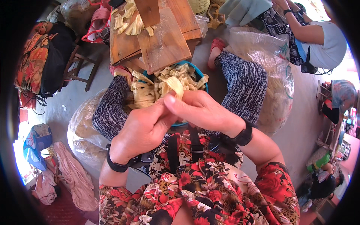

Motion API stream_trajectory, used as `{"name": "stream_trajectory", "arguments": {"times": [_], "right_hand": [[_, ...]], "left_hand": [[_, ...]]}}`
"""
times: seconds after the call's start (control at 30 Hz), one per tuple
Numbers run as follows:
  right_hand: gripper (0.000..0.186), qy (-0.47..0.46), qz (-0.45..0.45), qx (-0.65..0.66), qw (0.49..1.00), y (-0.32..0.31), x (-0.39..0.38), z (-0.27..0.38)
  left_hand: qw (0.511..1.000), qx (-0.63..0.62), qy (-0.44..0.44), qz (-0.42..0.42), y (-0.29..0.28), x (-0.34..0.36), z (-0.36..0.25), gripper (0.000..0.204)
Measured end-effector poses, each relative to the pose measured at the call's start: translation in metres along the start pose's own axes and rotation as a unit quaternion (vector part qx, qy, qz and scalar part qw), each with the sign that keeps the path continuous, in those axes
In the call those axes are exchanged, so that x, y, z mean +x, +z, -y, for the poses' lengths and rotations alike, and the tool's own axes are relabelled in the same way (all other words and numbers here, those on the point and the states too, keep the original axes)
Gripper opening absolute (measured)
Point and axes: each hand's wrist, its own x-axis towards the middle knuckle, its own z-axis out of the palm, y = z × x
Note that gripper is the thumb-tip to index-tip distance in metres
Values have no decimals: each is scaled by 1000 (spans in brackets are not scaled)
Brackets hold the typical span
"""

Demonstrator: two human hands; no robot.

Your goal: The person ties knots in individual strips of yellow bean curd by hand and places the finished knots into a blue bowl.

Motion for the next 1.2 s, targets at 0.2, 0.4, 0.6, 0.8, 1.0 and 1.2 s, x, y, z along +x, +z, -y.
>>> {"name": "stream_trajectory", "arguments": {"times": [0.2,0.4,0.6,0.8,1.0,1.2], "right_hand": [[37,-14,4,-11,1000,-8,-4,-6],[18,-140,105,-10,985,8,-9,4],[23,-230,46,-168,957,10,-5,-22],[21,-290,22,-235,927,17,4,-28],[20,-259,12,-263,929,13,-1,-20],[33,-121,-55,-207,969,5,-7,1]], "left_hand": [[973,-219,-50,-57,-25,-12,16,31],[780,-597,-83,-170,14,5,18,41],[902,-410,-45,-127,-3,-11,13,19],[867,-457,-122,-159,7,-11,13,22],[620,-781,29,69,15,-12,41,36],[885,-395,-246,-21,-15,-10,4,28]]}}
